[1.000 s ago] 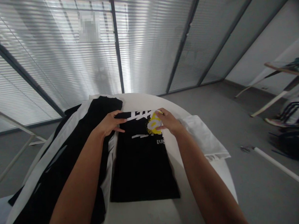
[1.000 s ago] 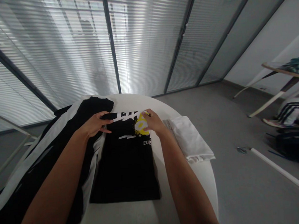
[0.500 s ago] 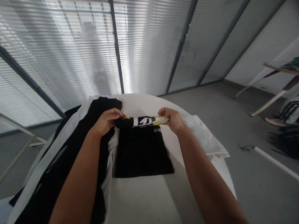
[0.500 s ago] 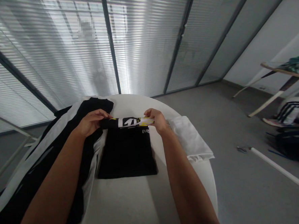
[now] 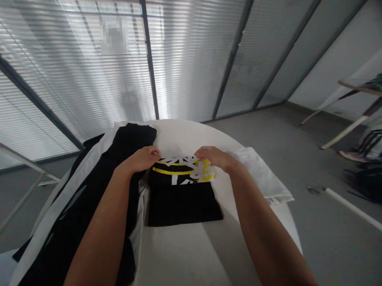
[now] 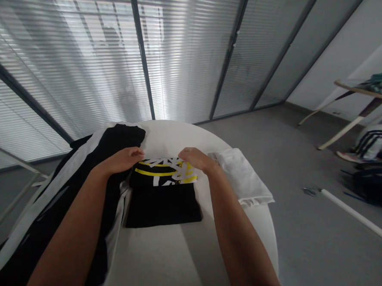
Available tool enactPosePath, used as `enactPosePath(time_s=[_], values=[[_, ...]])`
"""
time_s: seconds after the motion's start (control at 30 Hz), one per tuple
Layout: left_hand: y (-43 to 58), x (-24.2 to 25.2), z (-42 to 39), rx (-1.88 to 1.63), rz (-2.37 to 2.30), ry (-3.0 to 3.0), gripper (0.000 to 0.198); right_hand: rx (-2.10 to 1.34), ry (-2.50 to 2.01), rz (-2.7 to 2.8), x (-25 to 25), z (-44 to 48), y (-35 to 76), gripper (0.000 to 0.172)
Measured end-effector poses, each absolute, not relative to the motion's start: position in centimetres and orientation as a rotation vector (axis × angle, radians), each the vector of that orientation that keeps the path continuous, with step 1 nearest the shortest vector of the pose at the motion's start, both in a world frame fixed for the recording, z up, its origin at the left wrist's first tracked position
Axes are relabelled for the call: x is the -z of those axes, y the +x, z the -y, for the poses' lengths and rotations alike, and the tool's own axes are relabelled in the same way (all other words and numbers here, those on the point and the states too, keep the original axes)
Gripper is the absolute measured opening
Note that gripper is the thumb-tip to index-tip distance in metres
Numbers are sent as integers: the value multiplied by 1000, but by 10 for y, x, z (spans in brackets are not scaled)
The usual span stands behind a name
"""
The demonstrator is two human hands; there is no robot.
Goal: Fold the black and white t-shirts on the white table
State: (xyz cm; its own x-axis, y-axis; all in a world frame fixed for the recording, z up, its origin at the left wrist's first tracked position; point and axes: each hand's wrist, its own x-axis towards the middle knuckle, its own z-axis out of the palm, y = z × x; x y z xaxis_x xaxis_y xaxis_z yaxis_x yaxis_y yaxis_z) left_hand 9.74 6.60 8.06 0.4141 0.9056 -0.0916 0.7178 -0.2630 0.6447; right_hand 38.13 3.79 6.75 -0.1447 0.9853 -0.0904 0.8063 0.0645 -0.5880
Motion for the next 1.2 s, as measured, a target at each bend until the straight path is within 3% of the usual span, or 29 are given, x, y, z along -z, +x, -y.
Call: enactPosePath(time_s=[0.17,0.27,0.57,0.9,1.2], values=[[129,-64,-50,-154,-1564,2363,52,-441,-2020,2161,-66,-34,359,33],[161,-42,-28,-106,-1610,2443,49,-371,-2020,2213,-51,-29,340,39],[154,-9,2,-395,-1749,2547,54,17,-1928,2227,-10,7,324,49],[130,-2,38,-429,-1884,2385,68,-45,-2070,2069,-3,65,342,56],[118,-2,89,-533,-1770,2204,61,-396,-1974,1765,-12,94,370,46]])
